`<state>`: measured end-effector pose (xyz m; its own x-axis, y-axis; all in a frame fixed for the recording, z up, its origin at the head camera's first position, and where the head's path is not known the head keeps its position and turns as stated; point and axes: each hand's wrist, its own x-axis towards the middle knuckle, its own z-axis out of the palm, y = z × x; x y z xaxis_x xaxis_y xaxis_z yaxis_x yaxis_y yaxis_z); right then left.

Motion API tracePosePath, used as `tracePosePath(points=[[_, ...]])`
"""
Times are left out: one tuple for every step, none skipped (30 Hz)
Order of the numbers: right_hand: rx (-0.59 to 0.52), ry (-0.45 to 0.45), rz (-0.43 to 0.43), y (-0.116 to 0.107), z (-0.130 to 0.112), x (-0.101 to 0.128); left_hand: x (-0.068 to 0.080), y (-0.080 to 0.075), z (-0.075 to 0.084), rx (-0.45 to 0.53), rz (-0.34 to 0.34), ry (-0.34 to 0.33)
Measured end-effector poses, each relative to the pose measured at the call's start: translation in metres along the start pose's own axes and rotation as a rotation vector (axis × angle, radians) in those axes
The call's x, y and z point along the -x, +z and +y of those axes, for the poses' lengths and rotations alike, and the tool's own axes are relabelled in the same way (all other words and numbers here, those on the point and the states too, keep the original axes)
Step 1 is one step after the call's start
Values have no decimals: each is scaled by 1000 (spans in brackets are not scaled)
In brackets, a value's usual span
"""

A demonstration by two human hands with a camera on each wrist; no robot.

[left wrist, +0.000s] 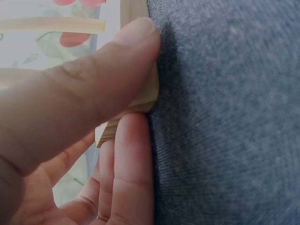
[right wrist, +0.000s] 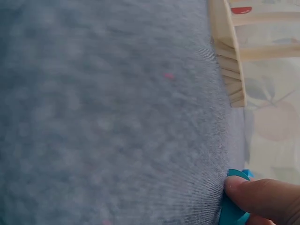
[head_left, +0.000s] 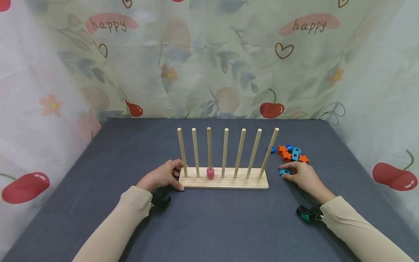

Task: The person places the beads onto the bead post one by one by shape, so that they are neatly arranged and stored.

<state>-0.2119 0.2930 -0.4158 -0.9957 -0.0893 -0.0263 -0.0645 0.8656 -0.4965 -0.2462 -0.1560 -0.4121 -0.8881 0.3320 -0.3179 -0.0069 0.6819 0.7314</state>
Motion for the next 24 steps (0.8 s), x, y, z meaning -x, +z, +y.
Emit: tracePosePath(points=[[1,-1,-3,0,0,0,0,0,0,-1,1,1],[-1,-2,-6,1,0,1,0,0,0,-2,2,1],[-4,0,-10,1,1,1,0,0,0,-2,2,2],[-4,1,-11,1,1,1,0,0,0,-2,1,2],[-7,3,-11,1,0,1,0,0,0,-3,1,3],[-10,6,-12,1,0,1,0,0,0,-3,1,5],[-15,9,-16,0,0,1,0,0,-1,-5,0,6],[-23,14,-21,0,0,1,0,0,-1,-5,0,7],[-32,20,-26,-1,-1,0,0,0,-1,-6,0,8],[-42,28,-31,-1,-1,0,-1,0,-1,-7,1,8],[-55,34,-34,-2,-2,0,-1,0,-1,-7,1,9],[-69,40,-38,-3,-3,-1,-1,0,-1,-7,1,9],[-84,48,-42,-5,-4,-1,-1,0,-1,-8,0,8],[-97,55,-42,-6,-6,-1,-1,0,-1,-9,-1,7],[-110,61,-39,-8,-8,-1,-1,0,-1,-8,-3,6],[-126,66,-36,-11,-11,-1,-1,0,-1,-8,-3,4],[-146,71,-35,-13,-15,0,0,0,-1,-8,-4,2],[-162,74,-29,-16,-19,0,0,0,-1,-8,-5,1],[-181,77,-21,-19,-23,1,0,0,-1,-8,-6,0],[-202,78,-9,-23,-28,2,0,0,0,-8,-7,1],[-226,79,8,-26,-33,3,0,0,0,-9,-6,1],[-250,76,27,-30,-38,4,1,0,0,-9,-5,0],[-270,74,48,-34,-43,6,1,0,1,-9,-5,-1],[-289,74,76,-37,-48,7,1,-1,1,-9,-6,-1]])
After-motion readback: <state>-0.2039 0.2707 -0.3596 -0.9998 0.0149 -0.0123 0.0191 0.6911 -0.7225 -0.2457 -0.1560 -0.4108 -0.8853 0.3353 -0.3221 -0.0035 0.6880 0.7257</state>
